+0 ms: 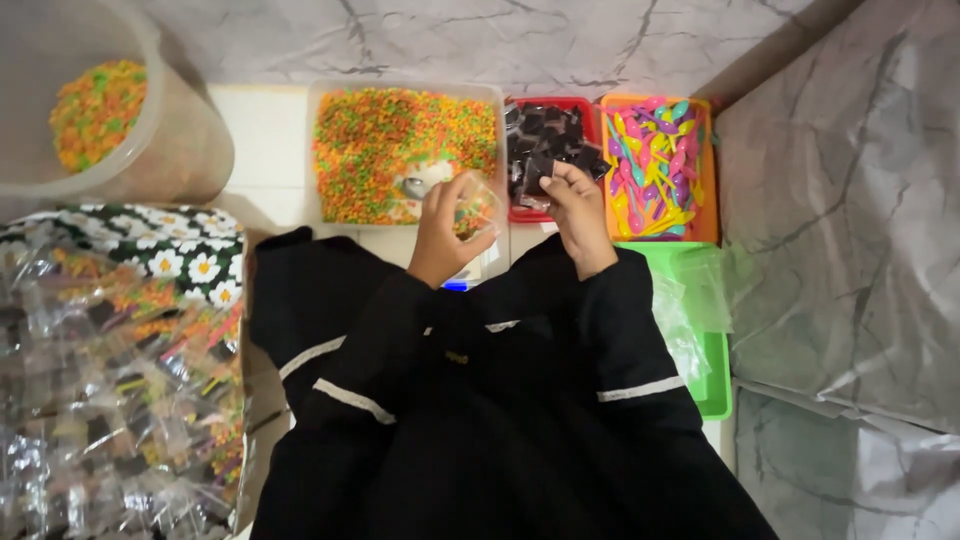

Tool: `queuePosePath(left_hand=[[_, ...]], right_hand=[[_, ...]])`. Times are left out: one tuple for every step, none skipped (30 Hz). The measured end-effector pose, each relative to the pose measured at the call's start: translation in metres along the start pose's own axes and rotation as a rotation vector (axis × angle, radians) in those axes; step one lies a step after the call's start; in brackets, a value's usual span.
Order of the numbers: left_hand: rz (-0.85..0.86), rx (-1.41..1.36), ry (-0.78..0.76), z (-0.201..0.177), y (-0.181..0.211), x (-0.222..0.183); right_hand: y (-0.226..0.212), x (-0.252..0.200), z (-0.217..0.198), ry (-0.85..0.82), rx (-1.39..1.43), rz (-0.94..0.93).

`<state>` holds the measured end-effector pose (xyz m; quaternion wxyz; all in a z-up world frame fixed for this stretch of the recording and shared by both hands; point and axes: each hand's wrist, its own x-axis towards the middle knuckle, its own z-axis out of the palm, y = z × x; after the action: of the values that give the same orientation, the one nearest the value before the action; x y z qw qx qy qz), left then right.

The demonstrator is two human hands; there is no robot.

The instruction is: Scooping small colorful candies into plastic bags, weighing them on a digital scale, and preparing them for final packaging.

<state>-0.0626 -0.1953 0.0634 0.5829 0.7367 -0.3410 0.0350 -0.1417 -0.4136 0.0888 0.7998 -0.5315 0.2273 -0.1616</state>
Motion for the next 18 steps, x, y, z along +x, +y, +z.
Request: queuePosePath(left_hand=[[0.032,0.025,0.002,-0.002,0.004,-0.001],[0.063,0.050,0.004,-0.005,0.009,-0.001],[0.063,0.052,0.009,-0.008,0.011,-0.001],[0.092,0.070,0.019,-0.011,0.012,-0.001],[0.117,0.088,0.027,-0.014,0.014,-0.003],[0.113,0.089,0.030,-0.015,0.016,-0.005],[0.139,0.137,0.047,-0.017,0.016,-0.006],[0.165,0.184,0.064,-0.018,0.017,-0.007],[0.163,0.185,0.066,-0.018,0.016,-0.010],[0.158,0.192,0.063,-0.018,0.015,-0.012],[0.155,0.199,0.059,-0.018,0.014,-0.013],[0.154,0.200,0.062,-0.018,0.015,-0.016],[0.140,0.224,0.057,-0.018,0.015,-0.017],[0.125,0.249,0.052,-0.017,0.016,-0.017],[0.125,0.249,0.055,-0.019,0.016,-0.018],[0.110,0.252,0.044,-0.020,0.017,-0.019],[0.094,0.255,0.033,-0.022,0.017,-0.021],[0.093,0.256,0.038,-0.024,0.019,-0.022]], right_hand=[[0.013,0.004,-0.006,-0.002,-0.054,-0.024],[0.025,0.009,-0.013,-0.004,-0.107,-0.049],[0.011,-0.001,0.003,-0.009,-0.109,-0.050],[-0.003,-0.011,0.018,0.012,-0.167,-0.080],[-0.016,-0.023,0.032,0.035,-0.226,-0.108],[-0.015,-0.026,0.036,0.031,-0.228,-0.105],[-0.015,-0.028,0.041,0.047,-0.278,-0.181],[-0.015,-0.029,0.045,0.064,-0.328,-0.258],[-0.017,-0.032,0.052,0.060,-0.329,-0.256],[-0.019,-0.035,0.058,0.081,-0.356,-0.328],[-0.021,-0.037,0.064,0.103,-0.382,-0.403],[-0.012,-0.038,0.063,0.100,-0.383,-0.403],[-0.005,-0.037,0.062,0.070,-0.430,-0.441],[0.003,-0.036,0.061,0.039,-0.478,-0.479],[0.007,-0.041,0.065,0.037,-0.479,-0.480],[0.012,-0.047,0.069,0.034,-0.530,-0.483],[0.017,-0.052,0.072,0.030,-0.581,-0.485],[0.016,-0.052,0.070,0.026,-0.583,-0.486]])
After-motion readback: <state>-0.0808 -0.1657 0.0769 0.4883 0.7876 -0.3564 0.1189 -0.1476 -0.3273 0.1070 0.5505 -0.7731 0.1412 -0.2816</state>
